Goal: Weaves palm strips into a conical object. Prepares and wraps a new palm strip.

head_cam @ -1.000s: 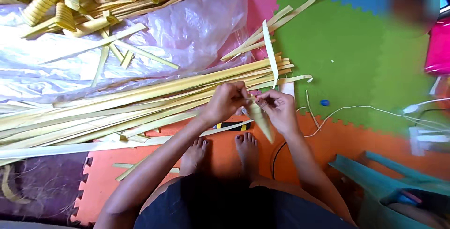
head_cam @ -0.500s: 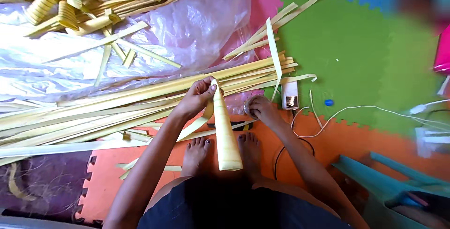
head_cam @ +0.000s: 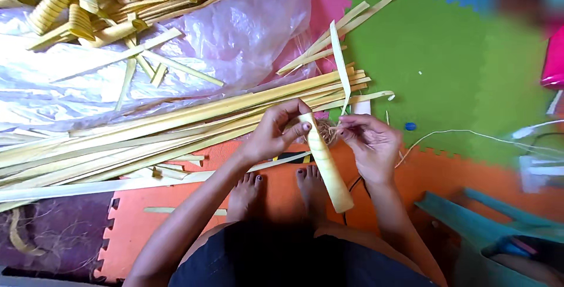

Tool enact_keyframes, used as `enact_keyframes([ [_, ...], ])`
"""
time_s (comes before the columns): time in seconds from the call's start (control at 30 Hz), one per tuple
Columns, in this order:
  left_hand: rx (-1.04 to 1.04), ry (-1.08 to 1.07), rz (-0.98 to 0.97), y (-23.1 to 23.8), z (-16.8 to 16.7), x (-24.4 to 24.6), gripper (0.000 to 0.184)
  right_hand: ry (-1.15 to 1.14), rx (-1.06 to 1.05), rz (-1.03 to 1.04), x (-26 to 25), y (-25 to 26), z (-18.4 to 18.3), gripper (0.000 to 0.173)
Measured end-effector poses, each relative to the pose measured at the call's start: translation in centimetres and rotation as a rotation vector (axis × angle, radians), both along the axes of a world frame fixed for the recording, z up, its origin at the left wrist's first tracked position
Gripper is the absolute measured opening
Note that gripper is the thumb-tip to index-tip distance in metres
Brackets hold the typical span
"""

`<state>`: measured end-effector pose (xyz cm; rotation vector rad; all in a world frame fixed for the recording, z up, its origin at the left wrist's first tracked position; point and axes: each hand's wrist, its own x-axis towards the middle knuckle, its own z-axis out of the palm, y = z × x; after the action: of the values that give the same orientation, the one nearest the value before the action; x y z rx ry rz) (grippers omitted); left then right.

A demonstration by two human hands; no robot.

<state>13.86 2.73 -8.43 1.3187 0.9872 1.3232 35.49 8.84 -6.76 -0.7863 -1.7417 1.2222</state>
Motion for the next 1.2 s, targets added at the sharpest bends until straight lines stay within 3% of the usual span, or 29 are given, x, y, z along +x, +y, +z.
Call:
enact_keyframes([
  [0.1,0.042,-0.034,-0.041,-0.4,2.1,0.7,0.009,0.104,0.033,0.035,-1.1,-0.6,2.2,0.011],
  [0.2,0.084,-0.053,-0.035,-0.9,3.2,0.9,0.004,0.061,0.082,0.027,-1.6,-1.2,2.9,0.004],
  [0.5,0.113,-0.112,0.008,-1.3,3.6,1.8,0.003,-0.078,0.288,-0.008,-1.6,-1.7,4.1,0.002],
  [0.73,0.104,-0.054,0.119,-1.6,5.1,2.0,0.006,-0.059,0.36,-0.022,-2.2,-1.7,4.4,0.003],
  [0.83,0.09,0.019,0.149,-1.3,5.6,1.5,0.007,-0.019,0.341,0.004,-2.8,-1.6,4.0,0.004],
  [1.0,0.102,0.042,0.104,-1.0,6.3,0.9,0.004,0.068,0.108,0.059,-2.9,-1.2,3.5,0.01],
  [1.2,0.109,0.103,0.136,-1.3,6.7,1.4,0.005,0.02,0.241,-0.002,-3.2,-1.8,3.7,0.009],
])
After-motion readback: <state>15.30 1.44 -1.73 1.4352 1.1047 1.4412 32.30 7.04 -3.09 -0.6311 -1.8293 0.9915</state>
